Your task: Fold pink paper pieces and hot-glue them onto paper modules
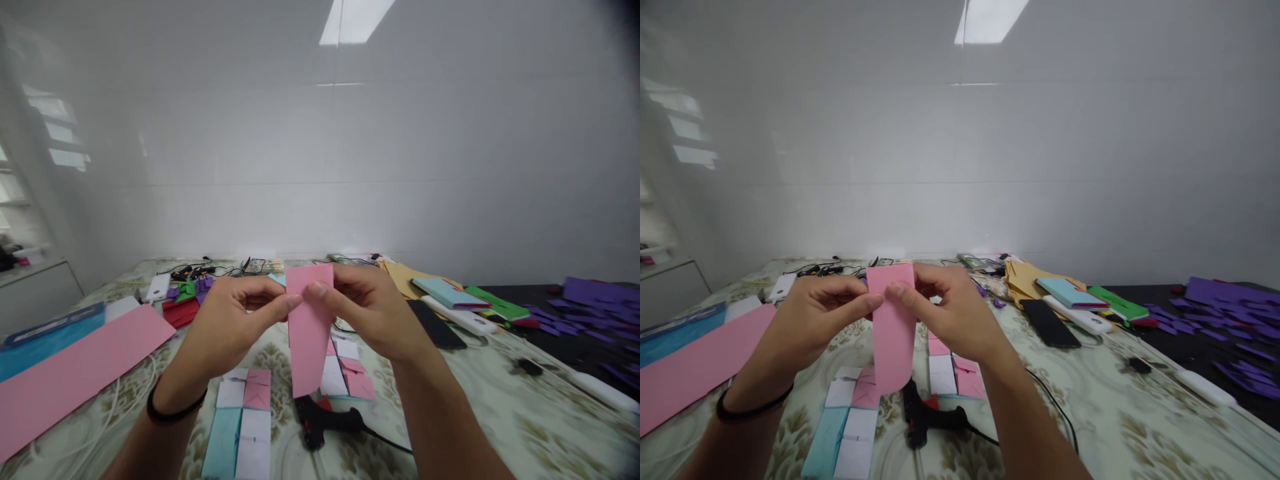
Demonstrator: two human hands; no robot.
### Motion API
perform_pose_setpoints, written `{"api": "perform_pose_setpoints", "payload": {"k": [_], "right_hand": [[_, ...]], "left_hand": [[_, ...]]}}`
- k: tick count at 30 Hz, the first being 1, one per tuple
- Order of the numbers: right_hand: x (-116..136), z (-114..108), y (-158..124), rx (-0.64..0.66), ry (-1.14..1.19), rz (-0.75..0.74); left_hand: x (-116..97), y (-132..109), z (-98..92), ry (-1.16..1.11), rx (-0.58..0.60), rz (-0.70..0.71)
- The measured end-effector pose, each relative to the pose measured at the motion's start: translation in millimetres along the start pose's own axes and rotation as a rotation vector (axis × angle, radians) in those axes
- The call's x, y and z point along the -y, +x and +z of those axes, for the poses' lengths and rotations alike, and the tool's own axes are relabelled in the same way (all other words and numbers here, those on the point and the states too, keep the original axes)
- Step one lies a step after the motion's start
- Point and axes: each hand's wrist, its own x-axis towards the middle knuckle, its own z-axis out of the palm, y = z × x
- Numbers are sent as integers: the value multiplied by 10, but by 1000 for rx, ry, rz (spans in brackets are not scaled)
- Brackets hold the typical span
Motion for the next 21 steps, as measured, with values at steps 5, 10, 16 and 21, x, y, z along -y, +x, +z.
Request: {"api": "perform_pose_setpoints", "payload": {"k": [5, 10, 16, 21], "right_hand": [[18, 1, 4, -123, -8, -65], [23, 20, 3, -196, -26, -88], [-3, 33, 5, -235, 10, -76], [-12, 29, 13, -258, 37, -75]], "left_hand": [[-2, -1, 8, -9, -48, 14], [17, -9, 14, 14, -63, -5], [27, 2, 7, 28, -73, -2], [17, 9, 20, 12, -67, -23]]}}
